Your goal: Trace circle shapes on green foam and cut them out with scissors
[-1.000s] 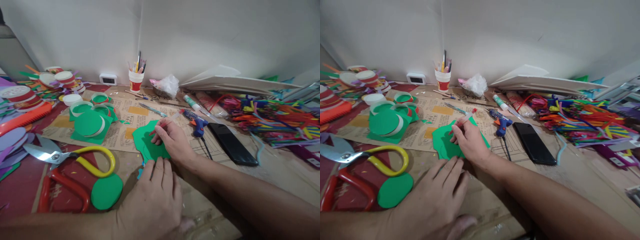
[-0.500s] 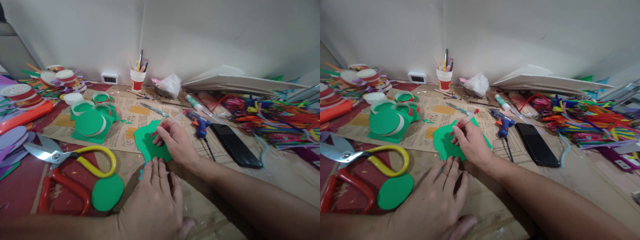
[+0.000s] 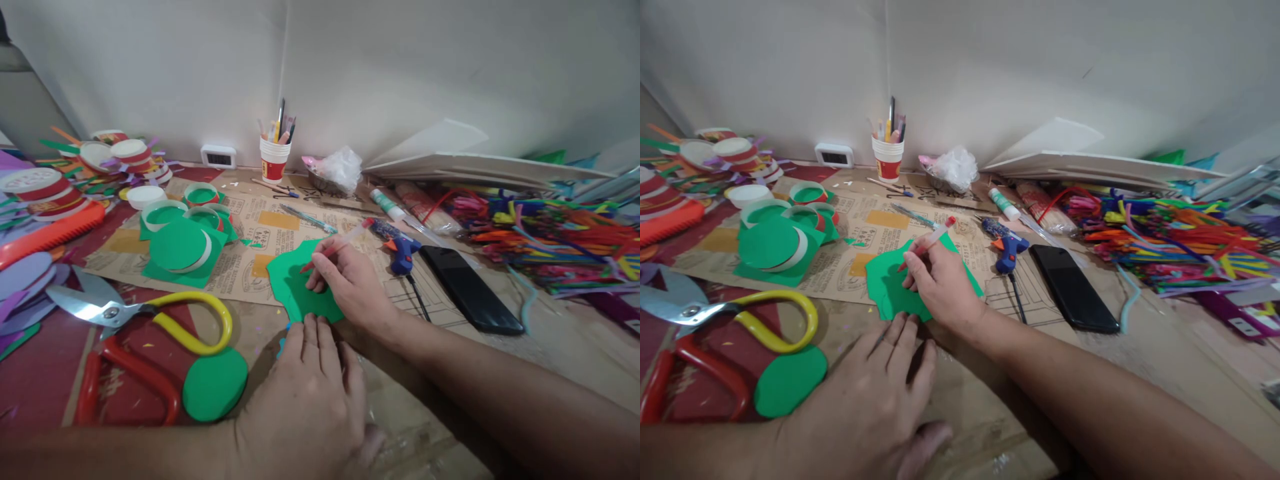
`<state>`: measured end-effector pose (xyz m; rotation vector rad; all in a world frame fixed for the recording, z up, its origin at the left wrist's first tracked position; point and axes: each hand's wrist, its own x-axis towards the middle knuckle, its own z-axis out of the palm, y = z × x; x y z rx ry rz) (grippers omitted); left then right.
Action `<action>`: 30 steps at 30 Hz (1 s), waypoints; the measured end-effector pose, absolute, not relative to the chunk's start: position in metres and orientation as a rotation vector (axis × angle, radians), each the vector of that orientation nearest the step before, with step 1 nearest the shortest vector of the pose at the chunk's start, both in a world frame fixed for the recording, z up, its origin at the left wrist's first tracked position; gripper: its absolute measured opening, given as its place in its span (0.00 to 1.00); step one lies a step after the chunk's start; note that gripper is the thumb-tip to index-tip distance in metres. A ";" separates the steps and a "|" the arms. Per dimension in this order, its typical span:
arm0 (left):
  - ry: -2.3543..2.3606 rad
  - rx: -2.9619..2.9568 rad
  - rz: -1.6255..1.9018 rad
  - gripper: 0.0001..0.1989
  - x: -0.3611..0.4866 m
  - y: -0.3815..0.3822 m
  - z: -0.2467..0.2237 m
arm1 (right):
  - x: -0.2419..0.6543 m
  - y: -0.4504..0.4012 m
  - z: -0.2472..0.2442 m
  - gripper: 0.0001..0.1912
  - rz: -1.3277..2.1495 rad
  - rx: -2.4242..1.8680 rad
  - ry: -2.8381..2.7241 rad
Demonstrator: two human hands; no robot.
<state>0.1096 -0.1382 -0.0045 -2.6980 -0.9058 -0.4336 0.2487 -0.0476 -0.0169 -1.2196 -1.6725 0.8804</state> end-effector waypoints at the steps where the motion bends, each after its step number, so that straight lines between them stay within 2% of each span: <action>1: -0.905 -2.701 -0.423 0.32 0.109 -0.137 -0.004 | 0.249 -0.047 -0.017 0.11 0.884 -1.218 -1.669; 7: -0.966 -2.776 -0.317 0.28 0.109 -0.127 0.001 | 0.248 -0.046 -0.018 0.11 0.942 -1.212 -1.635; 22: -1.176 -2.864 -0.084 0.30 0.112 -0.128 0.008 | 0.245 -0.044 -0.016 0.09 1.008 -1.154 -1.579; 30: -1.170 -2.847 -0.139 0.27 0.111 -0.125 0.014 | 0.245 -0.043 -0.016 0.09 0.994 -1.165 -1.601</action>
